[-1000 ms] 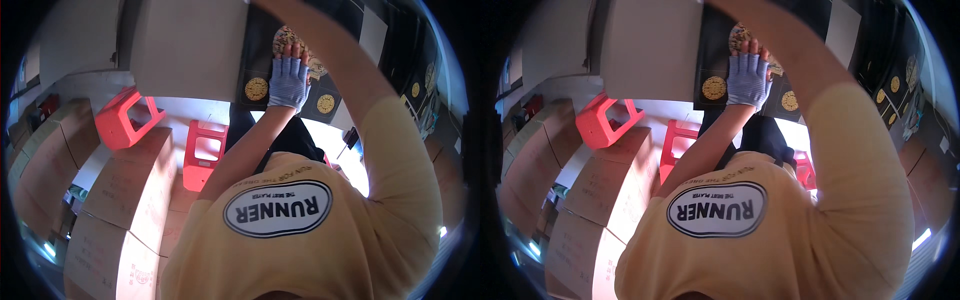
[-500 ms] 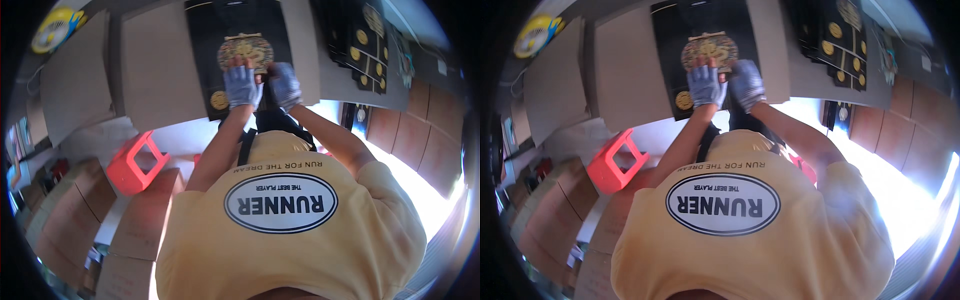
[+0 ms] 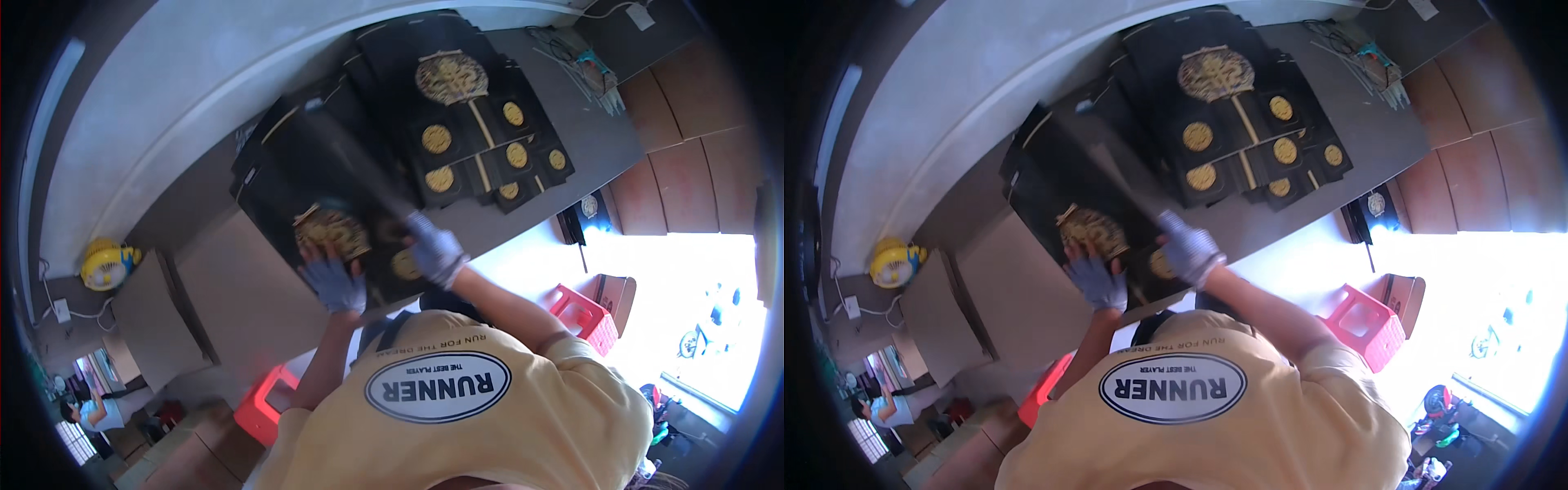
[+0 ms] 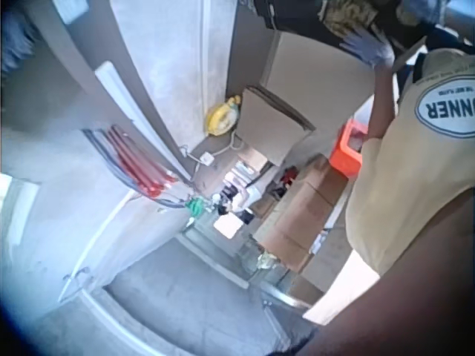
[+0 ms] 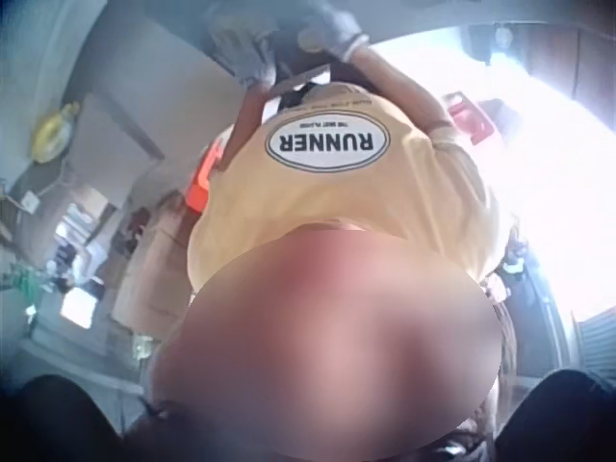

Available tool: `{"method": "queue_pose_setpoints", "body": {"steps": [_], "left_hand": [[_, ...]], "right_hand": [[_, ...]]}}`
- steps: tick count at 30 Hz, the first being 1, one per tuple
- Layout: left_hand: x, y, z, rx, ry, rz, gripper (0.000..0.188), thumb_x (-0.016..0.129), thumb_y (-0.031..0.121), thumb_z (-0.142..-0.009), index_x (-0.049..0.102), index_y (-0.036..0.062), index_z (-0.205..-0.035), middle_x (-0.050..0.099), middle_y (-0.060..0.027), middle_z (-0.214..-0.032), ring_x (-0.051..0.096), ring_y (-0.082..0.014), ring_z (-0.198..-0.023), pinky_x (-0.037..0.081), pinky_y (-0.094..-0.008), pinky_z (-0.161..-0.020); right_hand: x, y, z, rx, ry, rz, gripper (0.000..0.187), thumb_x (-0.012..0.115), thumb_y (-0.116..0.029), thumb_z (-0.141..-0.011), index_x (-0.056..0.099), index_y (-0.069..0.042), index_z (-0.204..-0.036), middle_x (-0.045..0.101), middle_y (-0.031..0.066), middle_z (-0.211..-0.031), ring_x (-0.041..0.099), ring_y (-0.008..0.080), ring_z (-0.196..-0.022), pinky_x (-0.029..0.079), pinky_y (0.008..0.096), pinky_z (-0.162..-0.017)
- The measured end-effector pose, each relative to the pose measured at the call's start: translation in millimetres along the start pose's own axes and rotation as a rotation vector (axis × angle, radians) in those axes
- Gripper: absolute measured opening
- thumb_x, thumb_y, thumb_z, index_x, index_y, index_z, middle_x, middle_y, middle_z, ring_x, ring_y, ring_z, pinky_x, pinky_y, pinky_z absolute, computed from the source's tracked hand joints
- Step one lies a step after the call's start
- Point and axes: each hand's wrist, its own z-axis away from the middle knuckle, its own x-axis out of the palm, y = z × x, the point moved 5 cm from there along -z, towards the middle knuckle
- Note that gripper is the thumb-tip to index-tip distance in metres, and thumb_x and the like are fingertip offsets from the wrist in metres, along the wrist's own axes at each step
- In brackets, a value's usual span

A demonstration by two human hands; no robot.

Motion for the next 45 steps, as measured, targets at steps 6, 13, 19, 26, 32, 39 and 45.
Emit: {"method": "queue_pose_setpoints", "body": {"steps": [6,13,19,26,32,39,45], "left_hand": [[30,191,-179,0.32,-0.077,0.074,0.066,0.043,0.051,-0.094,0.032,0.0144,-0.148,0.018,-0.0224,-0.155,0.017,-0.0429,-0.143,0.015,-0.064,-0.111],[109,272,-269,0.277,-0.249,-0.105,0.068,0.032,0.061,-0.094,0.03,0.0232,-0.15,0.02,-0.012,-0.158,0.015,-0.0337,-0.146,0.011,-0.072,-0.107],[76,254,-256,0.281,-0.159,-0.025,0.07,0.029,0.063,-0.094,0.026,0.0239,-0.152,0.016,-0.0127,-0.16,0.01,-0.0345,-0.147,0.008,-0.0683,-0.11],[10,103,-139,0.297,0.208,0.477,0.055,0.059,0.039,-0.088,0.046,0.0165,-0.137,0.035,-0.018,-0.147,0.03,-0.0411,-0.138,0.024,-0.0594,-0.109],[0,-74,56,0.014,-0.089,0.336,0.053,0.059,0.029,-0.087,0.047,0.0144,-0.137,0.035,-0.0181,-0.148,0.031,-0.0419,-0.137,0.024,-0.0586,-0.109],[-20,-267,134,-0.364,0.071,0.082,0.053,0.062,0.033,-0.085,0.051,0.0115,-0.131,0.047,-0.0188,-0.138,0.04,-0.039,-0.132,0.03,-0.053,-0.108],[-35,-355,127,-0.801,-0.173,-0.244,0.056,0.055,0.048,-0.087,0.053,0.0082,-0.127,0.052,-0.0178,-0.133,0.044,-0.0374,-0.128,0.039,-0.0468,-0.104]], "right_hand": [[-208,110,-128,-0.075,0.38,0.188,0.038,0.061,-0.024,-0.089,0.06,-0.008,-0.123,0.065,0.0158,-0.115,0.064,0.0287,-0.101,0.052,0.0357,-0.083],[-221,98,-150,0.059,0.456,0.747,0.046,0.058,-0.03,-0.089,0.051,-0.019,-0.133,0.048,0.0137,-0.139,0.046,0.0345,-0.127,0.04,0.046,-0.103],[-120,65,-30,-0.277,0.481,0.555,0.052,0.061,-0.019,-0.085,0.05,-0.008,-0.135,0.049,0.0212,-0.136,0.045,0.0387,-0.127,0.037,0.0477,-0.104],[7,49,-27,0.089,-0.16,0.359,0.042,0.055,-0.029,-0.092,0.053,-0.006,-0.127,0.063,0.0179,-0.116,0.06,0.039,-0.106,0.047,0.0428,-0.092],[91,-1,-39,0.446,-0.151,0.621,0.062,0.05,-0.048,-0.091,0.045,-0.005,-0.135,0.049,0.021,-0.137,0.049,0.0375,-0.125,0.042,0.0438,-0.103],[47,14,-57,0.303,0.148,0.633,0.044,0.06,-0.051,-0.083,0.07,-0.01,-0.094,0.068,0.0176,-0.091,0.066,0.0369,-0.089,0.051,0.0386,-0.077],[20,46,-99,0.281,0.042,0.402,0.042,0.061,-0.037,-0.087,0.065,-0.007,-0.117,0.069,0.0134,-0.108,0.067,0.025,-0.095,0.048,0.0323,-0.085]]}}
